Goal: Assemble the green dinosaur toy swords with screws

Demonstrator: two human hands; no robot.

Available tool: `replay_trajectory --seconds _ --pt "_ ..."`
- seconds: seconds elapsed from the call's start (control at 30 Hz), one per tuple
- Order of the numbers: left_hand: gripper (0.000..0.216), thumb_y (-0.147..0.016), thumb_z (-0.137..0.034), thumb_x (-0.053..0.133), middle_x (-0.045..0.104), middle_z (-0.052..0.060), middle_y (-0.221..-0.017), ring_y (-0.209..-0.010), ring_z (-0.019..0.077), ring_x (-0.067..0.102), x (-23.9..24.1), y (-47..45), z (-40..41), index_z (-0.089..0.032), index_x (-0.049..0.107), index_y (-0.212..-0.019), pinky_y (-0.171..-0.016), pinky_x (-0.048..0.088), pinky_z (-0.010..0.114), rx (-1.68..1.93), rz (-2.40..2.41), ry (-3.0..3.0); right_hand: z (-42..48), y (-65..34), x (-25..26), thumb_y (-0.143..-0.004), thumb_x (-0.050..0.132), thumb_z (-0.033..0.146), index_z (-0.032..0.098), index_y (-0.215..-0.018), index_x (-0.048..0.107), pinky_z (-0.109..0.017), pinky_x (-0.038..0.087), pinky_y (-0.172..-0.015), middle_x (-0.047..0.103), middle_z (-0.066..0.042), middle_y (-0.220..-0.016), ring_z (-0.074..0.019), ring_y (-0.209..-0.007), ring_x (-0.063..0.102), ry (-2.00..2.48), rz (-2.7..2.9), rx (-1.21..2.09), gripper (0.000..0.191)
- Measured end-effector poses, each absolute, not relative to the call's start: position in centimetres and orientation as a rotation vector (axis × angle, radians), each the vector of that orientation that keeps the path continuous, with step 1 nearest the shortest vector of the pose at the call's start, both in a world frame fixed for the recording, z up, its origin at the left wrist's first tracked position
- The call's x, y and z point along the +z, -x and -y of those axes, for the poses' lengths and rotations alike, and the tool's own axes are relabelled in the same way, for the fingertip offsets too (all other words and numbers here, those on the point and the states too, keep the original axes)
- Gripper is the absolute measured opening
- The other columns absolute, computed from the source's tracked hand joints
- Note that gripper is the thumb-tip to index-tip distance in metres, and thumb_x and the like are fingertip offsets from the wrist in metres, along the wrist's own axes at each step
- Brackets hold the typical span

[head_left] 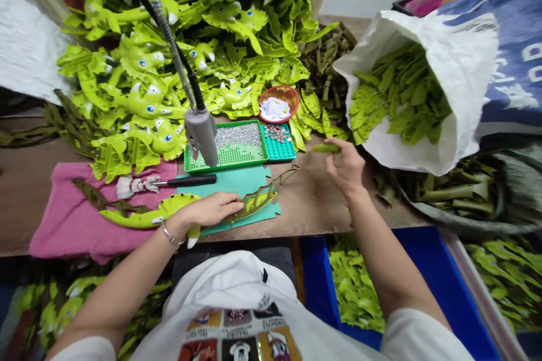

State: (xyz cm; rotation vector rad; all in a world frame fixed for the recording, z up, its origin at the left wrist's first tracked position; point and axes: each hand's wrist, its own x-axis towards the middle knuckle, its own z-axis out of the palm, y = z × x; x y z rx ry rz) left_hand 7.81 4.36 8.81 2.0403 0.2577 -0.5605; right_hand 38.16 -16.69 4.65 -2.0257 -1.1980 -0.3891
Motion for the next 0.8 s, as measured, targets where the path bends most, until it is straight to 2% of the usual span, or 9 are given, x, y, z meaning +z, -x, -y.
replay_trajectory --seconds 0.1,0.23,0.33,0.4,0.43,0.5,0.6,0.7,0.8 --pt "0.042 -0.095 -0.054 0.029 0.056 0.002 -0.08 -0.076 0.0166 0.05 8.7 -7.9 -4.4 -0.021 0.049 -0.078 -0.074 0.04 0.027 -0.552 -0.246 -2.036 17.5 -35.3 7.1 -0.08 0.067 0.023 0.024 -0.116 0.063 -0.039 0.058 -0.087 0.071 -0.007 -0.107 -0.0222 -0.1 0.069 1.8 0.908 -0.184 0.036" --pt "0.037 -0.095 -0.044 0.03 0.063 0.004 -0.09 -0.085 0.0176 0.054 8.8 -7.9 -4.4 -0.02 0.054 -0.083 -0.08 0.041 0.027 -0.557 -0.261 -2.042 18.8 -34.2 8.5 -0.066 0.08 0.025 0.025 -0.105 0.069 -0.034 0.058 -0.078 0.072 -0.005 -0.101 -0.0207 -0.09 0.069 1.661 0.735 0.26 0.041" --pt "0.035 -0.094 -0.04 0.033 0.066 0.005 -0.095 -0.086 0.0182 0.056 8.8 -7.8 -4.4 -0.018 0.061 -0.094 -0.081 0.043 0.027 -0.576 -0.277 -2.047 19.4 -35.7 7.3 -0.065 0.072 0.025 0.023 -0.097 0.07 -0.03 0.053 -0.061 0.07 -0.003 -0.083 -0.0174 -0.07 0.063 1.739 0.707 0.565 0.033" --pt "0.037 -0.094 -0.041 0.033 0.066 0.005 -0.092 -0.083 0.0179 0.056 8.8 -7.7 -4.3 -0.017 0.062 -0.097 -0.079 0.044 0.028 -0.578 -0.274 -2.053 19.5 -36.8 6.2 -0.067 0.063 0.025 0.021 -0.091 0.07 -0.031 0.052 -0.061 0.068 -0.003 -0.077 -0.0175 -0.067 0.062 1.907 0.83 0.704 0.026" --pt "0.038 -0.094 -0.042 0.033 0.066 0.005 -0.092 -0.082 0.0178 0.056 8.8 -7.7 -4.3 -0.017 0.062 -0.096 -0.078 0.044 0.028 -0.574 -0.27 -2.056 19.5 -37.1 5.7 -0.067 0.059 0.024 0.02 -0.089 0.071 -0.034 0.053 -0.066 0.069 -0.004 -0.078 -0.0189 -0.07 0.063 1.996 0.924 0.728 0.025" --pt "0.04 -0.094 -0.045 0.032 0.065 0.005 -0.091 -0.081 0.0177 0.056 8.8 -7.8 -4.3 -0.017 0.062 -0.094 -0.078 0.043 0.028 -0.567 -0.266 -2.063 19.5 -37.2 5.0 -0.066 0.055 0.021 0.019 -0.092 0.071 -0.043 0.054 -0.085 0.072 -0.008 -0.093 -0.024 -0.088 0.066 2.128 1.118 0.655 0.031" --pt "0.044 -0.093 -0.051 0.031 0.063 0.004 -0.088 -0.081 0.0178 0.054 8.9 -8.0 -4.4 -0.018 0.06 -0.092 -0.077 0.043 0.028 -0.579 -0.271 -2.047 19.9 -36.4 4.3 -0.068 0.054 0.019 0.021 -0.106 0.071 -0.052 0.042 -0.107 0.069 -0.011 -0.12 -0.029 -0.114 0.061 2.238 1.184 0.3 0.042" --pt "0.045 -0.093 -0.054 0.03 0.059 0.002 -0.084 -0.079 0.0174 0.052 9.0 -8.3 -4.5 -0.019 0.057 -0.088 -0.076 0.043 0.028 -0.591 -0.273 -2.026 21.1 -34.7 3.2 -0.08 0.055 0.03 0.017 -0.116 0.067 -0.053 0.046 -0.102 0.068 -0.017 -0.119 -0.031 -0.111 0.062 2.385 0.839 0.021 0.04" --pt "0.044 -0.092 -0.054 0.029 0.053 0.001 -0.078 -0.075 0.0164 0.049 8.9 -8.5 -4.5 -0.02 0.052 -0.079 -0.073 0.042 0.028 -0.589 -0.263 -2.017 22.0 -33.1 1.4 -0.08 0.064 0.051 0.009 -0.118 0.065 -0.057 0.048 -0.096 0.069 -0.023 -0.114 -0.0357 -0.104 0.063 2.518 0.606 -0.084 0.056"
